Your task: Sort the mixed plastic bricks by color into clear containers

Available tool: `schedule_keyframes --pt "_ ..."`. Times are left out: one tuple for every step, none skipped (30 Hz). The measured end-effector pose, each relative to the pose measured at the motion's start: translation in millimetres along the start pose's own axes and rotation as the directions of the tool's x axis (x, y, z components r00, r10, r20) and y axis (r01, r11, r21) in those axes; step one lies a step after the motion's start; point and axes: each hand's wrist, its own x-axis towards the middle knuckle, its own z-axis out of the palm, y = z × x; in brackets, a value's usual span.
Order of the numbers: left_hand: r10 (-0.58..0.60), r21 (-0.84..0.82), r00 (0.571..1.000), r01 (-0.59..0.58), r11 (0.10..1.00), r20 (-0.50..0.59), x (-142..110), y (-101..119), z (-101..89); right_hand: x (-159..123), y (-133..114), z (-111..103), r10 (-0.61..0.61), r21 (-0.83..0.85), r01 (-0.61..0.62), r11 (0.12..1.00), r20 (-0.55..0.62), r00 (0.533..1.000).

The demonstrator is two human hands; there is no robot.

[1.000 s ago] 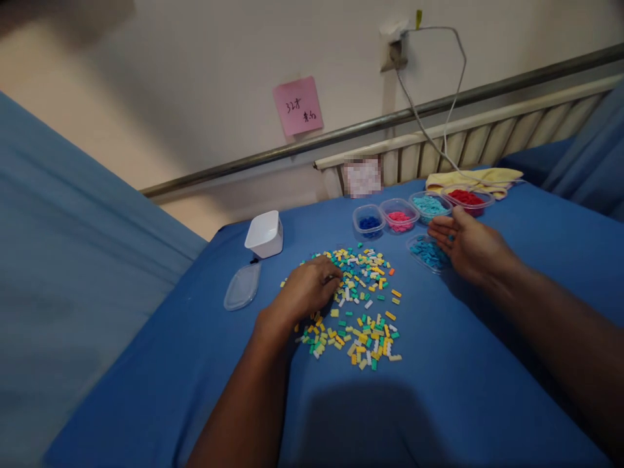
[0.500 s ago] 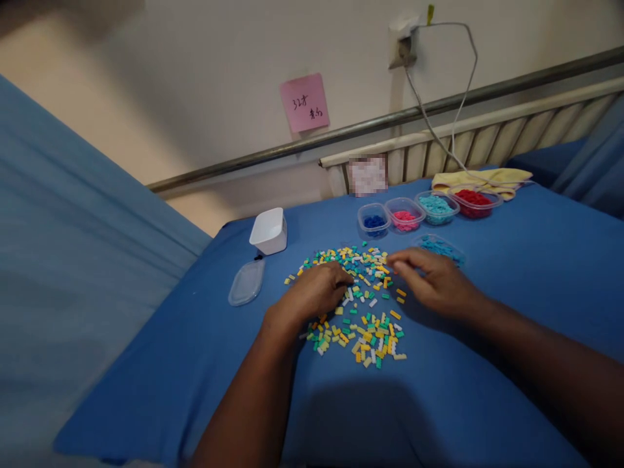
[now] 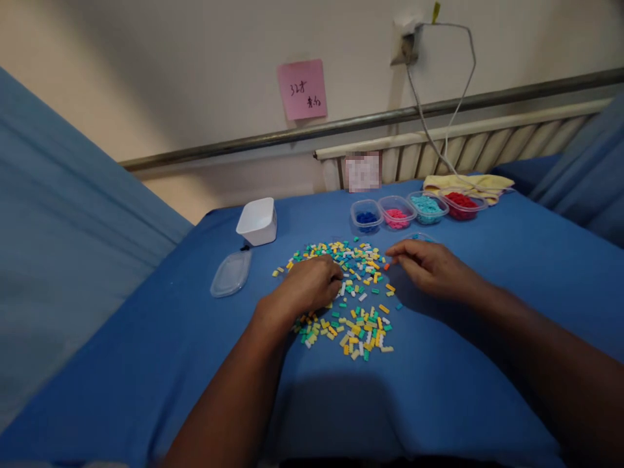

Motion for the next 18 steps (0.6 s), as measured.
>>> schedule_keyframes --pt "-0.004 0.001 1.0 0.004 1.0 0.005 0.1 0.1 0.0 -1.9 -2.0 -6.6 0.018 0.01 -0.02 1.0 0.111 0.994" --pt "-0.003 0.0 1.0 0.003 1.0 0.009 -0.3 -0.9 0.0 -4.3 -4.0 -11.4 0.022 0.029 -0.03 0.999 0.241 0.97" --pt "0.0 -0.007 1.0 0.0 1.0 0.009 -1.1 -3.0 -0.3 -6.9 -6.0 -14.2 0.01 0.049 -0.029 0.998 0.358 0.934" --pt "-0.004 -0.02 1.0 0.004 1.0 0.004 -2.2 -6.3 -0.7 -9.3 -7.6 -15.0 -0.013 0.058 -0.013 0.998 0.44 0.898" --pt "-0.018 -0.038 1.0 0.018 0.999 -0.007 -3.4 -10.5 -1.3 -11.4 -9.0 -14.1 -0.04 0.051 0.018 0.999 0.481 0.876" --pt "-0.042 -0.059 0.999 0.04 0.997 -0.024 -4.6 -15.4 -2.0 -13.0 -10.0 -11.8 -0.065 0.029 0.059 0.998 0.498 0.865" --pt "-0.074 -0.08 0.996 0.07 0.994 -0.047 -5.4 -20.5 -2.6 -14.1 -10.9 -8.7 -0.085 -0.003 0.1 0.995 0.504 0.86" --pt "-0.112 -0.1 0.991 0.104 0.99 -0.074 -5.6 -25.2 -2.9 -14.8 -11.6 -5.5 -0.093 -0.038 0.131 0.991 0.508 0.856" --pt "-0.146 -0.119 0.984 0.134 0.984 -0.102 -5.1 -29.0 -2.6 -15.1 -12.4 -2.6 -0.092 -0.072 0.15 0.986 0.517 0.851" --pt "-0.169 -0.137 0.977 0.151 0.979 -0.127 -3.6 -31.7 -1.4 -15.2 -13.2 -0.3 -0.084 -0.103 0.161 0.982 0.529 0.845" --pt "-0.173 -0.149 0.973 0.151 0.977 -0.152 -1.1 -32.9 0.6 -15.1 -14.0 1.0 -0.071 -0.13 0.166 0.978 0.539 0.839" --pt "-0.16 -0.155 0.971 0.133 0.979 -0.177 2.3 -32.6 3.4 -14.7 -14.5 1.2 -0.057 -0.153 0.166 0.974 0.543 0.838" --pt "-0.128 -0.154 0.971 0.098 0.983 -0.202 6.3 -31.1 6.8 -14.0 -14.6 0.0 -0.046 -0.172 0.162 0.972 0.537 0.842" --pt "-0.089 -0.143 0.971 0.058 0.988 -0.222 10.7 -28.5 10.4 -12.9 -13.8 -2.6 -0.037 -0.19 0.157 0.969 0.517 0.855" --pt "-0.058 -0.122 0.971 0.03 0.992 -0.231 15.1 -25.2 13.7 -11.2 -11.9 -6.6 -0.032 -0.212 0.15 0.966 0.478 0.878" --pt "-0.045 -0.094 0.973 0.024 0.995 -0.228 19.1 -21.4 16.4 -9.0 -8.6 -12.1 -0.028 -0.242 0.141 0.96 0.418 0.908" --pt "-0.052 -0.064 0.976 0.039 0.997 -0.213 22.5 -17.4 18.1 -6.3 -4.0 -18.7 -0.025 -0.286 0.129 0.949 0.34 0.94" --pt "-0.076 -0.034 0.979 0.071 0.997 -0.19 25.0 -13.6 18.7 -3.4 2.0 -26.1 -0.022 -0.344 0.109 0.933 0.248 0.969"
